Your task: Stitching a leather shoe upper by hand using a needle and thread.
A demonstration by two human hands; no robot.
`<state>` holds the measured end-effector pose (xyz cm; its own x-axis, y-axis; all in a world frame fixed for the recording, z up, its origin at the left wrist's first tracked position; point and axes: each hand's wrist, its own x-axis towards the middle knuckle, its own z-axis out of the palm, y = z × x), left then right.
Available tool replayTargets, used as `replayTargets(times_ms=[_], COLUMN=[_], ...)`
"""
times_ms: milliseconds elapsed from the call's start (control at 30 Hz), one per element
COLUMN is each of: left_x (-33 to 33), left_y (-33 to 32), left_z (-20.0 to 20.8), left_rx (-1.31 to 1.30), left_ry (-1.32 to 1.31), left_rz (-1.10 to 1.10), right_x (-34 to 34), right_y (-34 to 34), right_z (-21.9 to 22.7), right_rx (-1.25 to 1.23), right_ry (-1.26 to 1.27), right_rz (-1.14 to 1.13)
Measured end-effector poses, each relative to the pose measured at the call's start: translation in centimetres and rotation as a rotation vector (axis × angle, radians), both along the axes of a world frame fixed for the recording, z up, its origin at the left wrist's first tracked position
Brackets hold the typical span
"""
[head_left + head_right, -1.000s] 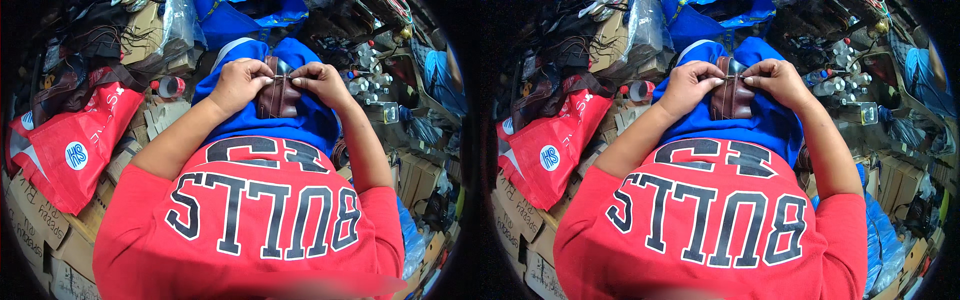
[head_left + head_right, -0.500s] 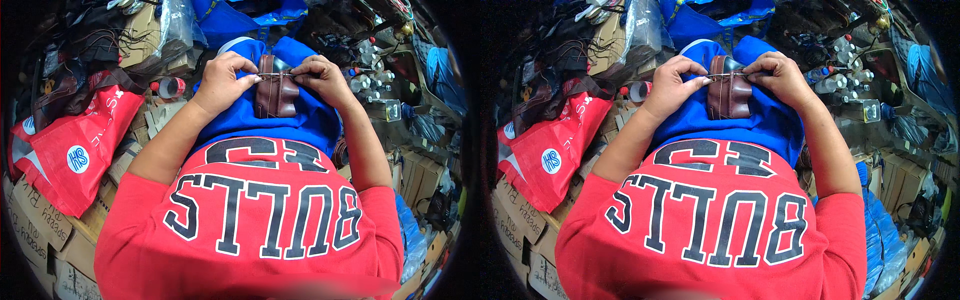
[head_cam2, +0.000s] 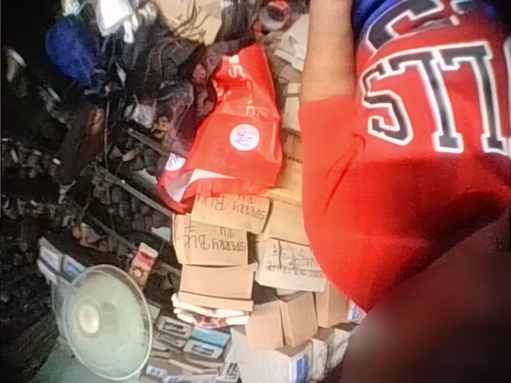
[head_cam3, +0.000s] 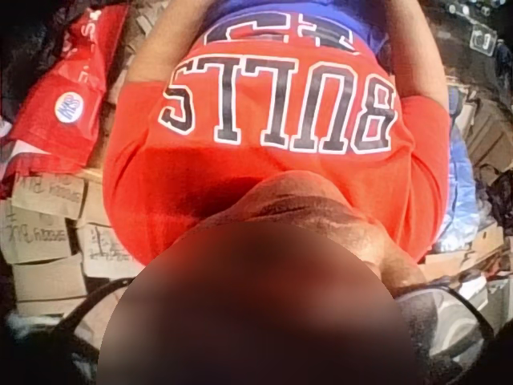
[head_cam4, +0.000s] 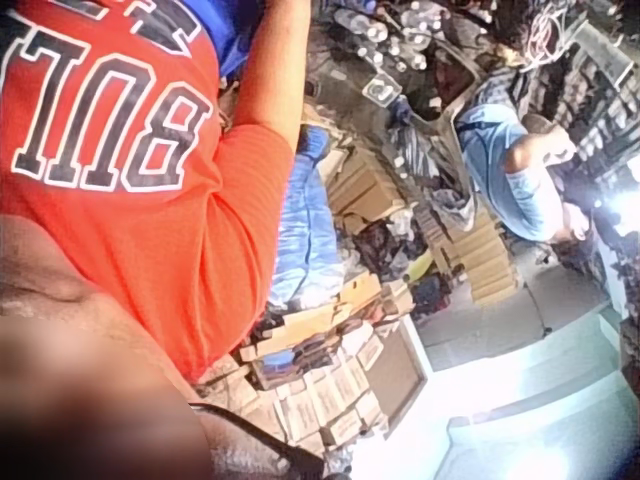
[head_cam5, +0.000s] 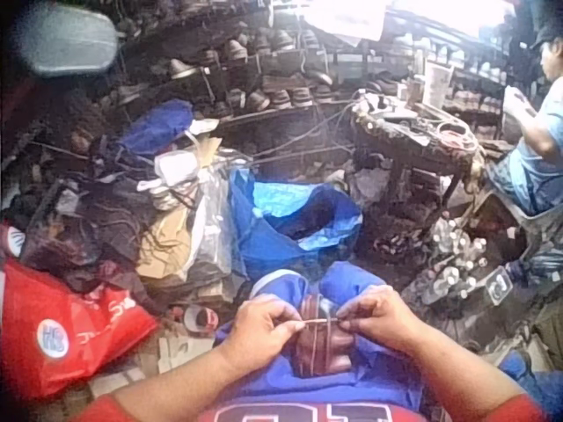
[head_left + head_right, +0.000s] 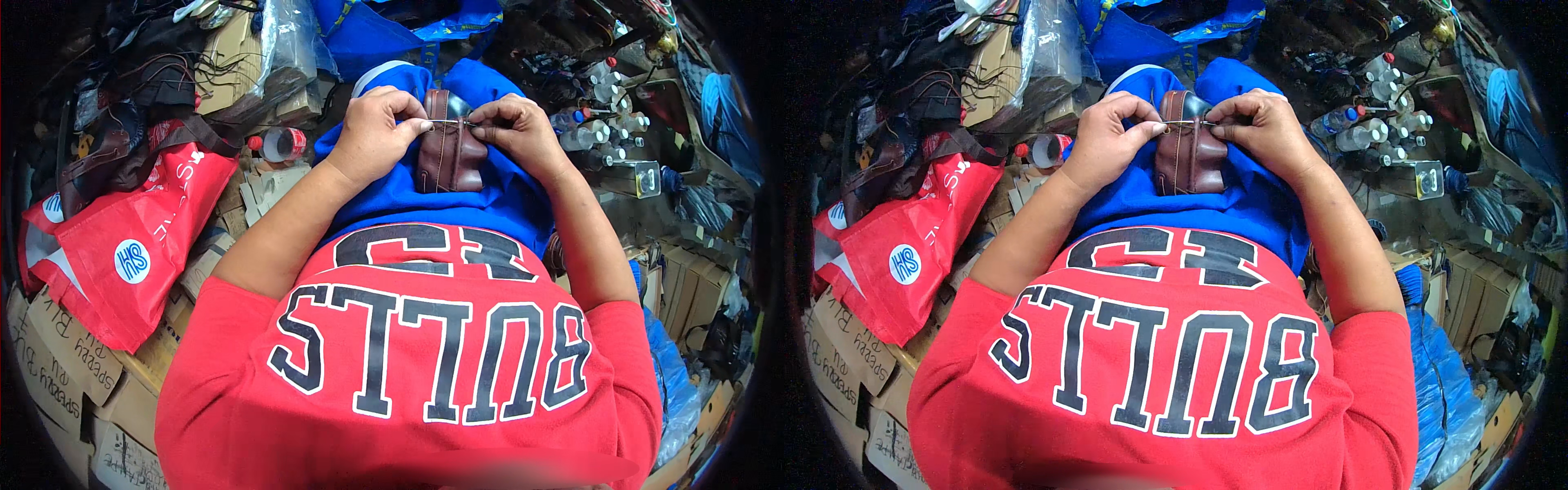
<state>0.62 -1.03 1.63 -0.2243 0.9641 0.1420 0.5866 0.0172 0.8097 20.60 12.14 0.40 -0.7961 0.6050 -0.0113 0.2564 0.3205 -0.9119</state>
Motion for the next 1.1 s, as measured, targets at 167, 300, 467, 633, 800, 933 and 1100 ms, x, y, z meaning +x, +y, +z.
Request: replayTargets(times_ms=[167,300,467,633,800,933,1100], left_x=[0.3,0.6,0.7,0.9,1.0,1.2,0.8], left_y=[0.2,0.3,0.6,0.8,0.9,1.2,1.9], left_z=[-0.3,-0.6,-1.1,-1.6,-1.6,-1.6,-1.2], left_rx=[-0.002,-0.033,-0.029,-0.018,0.000,0.021,0.069], left_ry=[-0.008,-0.018,-0.035,-0.067,-0.075,-0.076,0.003], left_rz=[-0.015,0.000,-0.016,-0.021,-0.022,-0.037,-0.103], right_x=[-0.1,-0.2,-0.3,-0.5,-0.6,-0.7,-1.0], right_y=[-0.2,-0.5,-0.8,-0.8,-0.9,-0.9,-0.7], right_z=[0.0,0.1,0.1,-0.1,-0.5,-0.6,-0.3], right_rx=[0.120,0.149,0.187,0.039,-0.101,-0.175,-0.311], right_ry=[-0.032,-0.037,-0.008,0.027,0.058,0.060,0.067], right_rz=[-0.019,0.006,-0.019,-0.011,-0.029,-0.027,-0.047])
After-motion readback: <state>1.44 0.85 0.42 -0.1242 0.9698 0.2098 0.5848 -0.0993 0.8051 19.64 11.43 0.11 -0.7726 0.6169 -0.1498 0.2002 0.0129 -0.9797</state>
